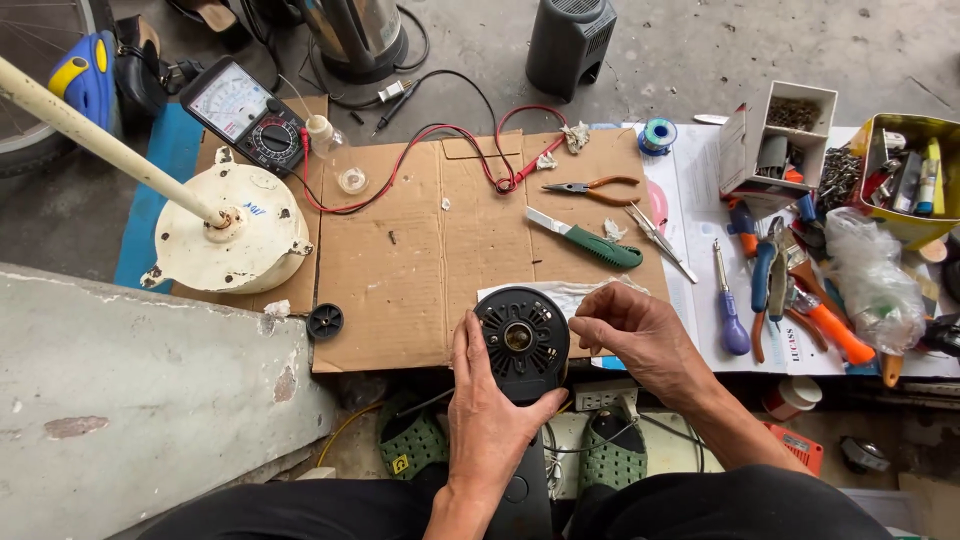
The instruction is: The person disassembles a handheld electronic device, removes a circular component, and uses a power drill to work on the central hub. They then reassemble the device and briefly handle a small cylindrical object.
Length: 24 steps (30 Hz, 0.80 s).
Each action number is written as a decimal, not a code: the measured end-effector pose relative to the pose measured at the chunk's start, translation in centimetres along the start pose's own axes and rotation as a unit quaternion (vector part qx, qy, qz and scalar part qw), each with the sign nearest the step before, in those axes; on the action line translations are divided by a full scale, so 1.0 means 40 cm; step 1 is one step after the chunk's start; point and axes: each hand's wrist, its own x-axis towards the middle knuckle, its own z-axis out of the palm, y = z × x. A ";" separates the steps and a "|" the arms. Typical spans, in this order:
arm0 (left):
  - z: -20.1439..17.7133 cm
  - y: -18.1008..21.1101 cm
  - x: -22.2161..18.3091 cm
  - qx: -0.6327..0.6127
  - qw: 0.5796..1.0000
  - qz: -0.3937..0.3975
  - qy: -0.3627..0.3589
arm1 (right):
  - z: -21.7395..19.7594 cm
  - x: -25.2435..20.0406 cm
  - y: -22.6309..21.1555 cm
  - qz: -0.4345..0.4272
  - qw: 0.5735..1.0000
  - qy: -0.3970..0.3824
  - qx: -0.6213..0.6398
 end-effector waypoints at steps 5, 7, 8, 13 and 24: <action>0.010 -0.014 0.002 -0.002 1.000 0.013 0.001 | 0.020 -0.012 -0.011 0.015 0.999 0.011 -0.038; 0.006 -0.010 0.001 0.001 1.000 0.014 0.004 | 0.023 -0.017 -0.020 0.038 0.996 0.021 -0.072; 0.001 -0.005 0.000 -0.004 1.000 0.010 -0.002 | 0.023 -0.018 -0.021 0.048 0.996 0.024 -0.070; 0.007 -0.015 0.002 -0.001 0.999 0.032 0.014 | 0.022 -0.015 -0.019 0.087 0.991 0.036 -0.091; 0.014 -0.028 0.002 -0.006 0.998 0.058 0.020 | 0.034 0.001 0.008 0.021 0.998 0.008 -0.061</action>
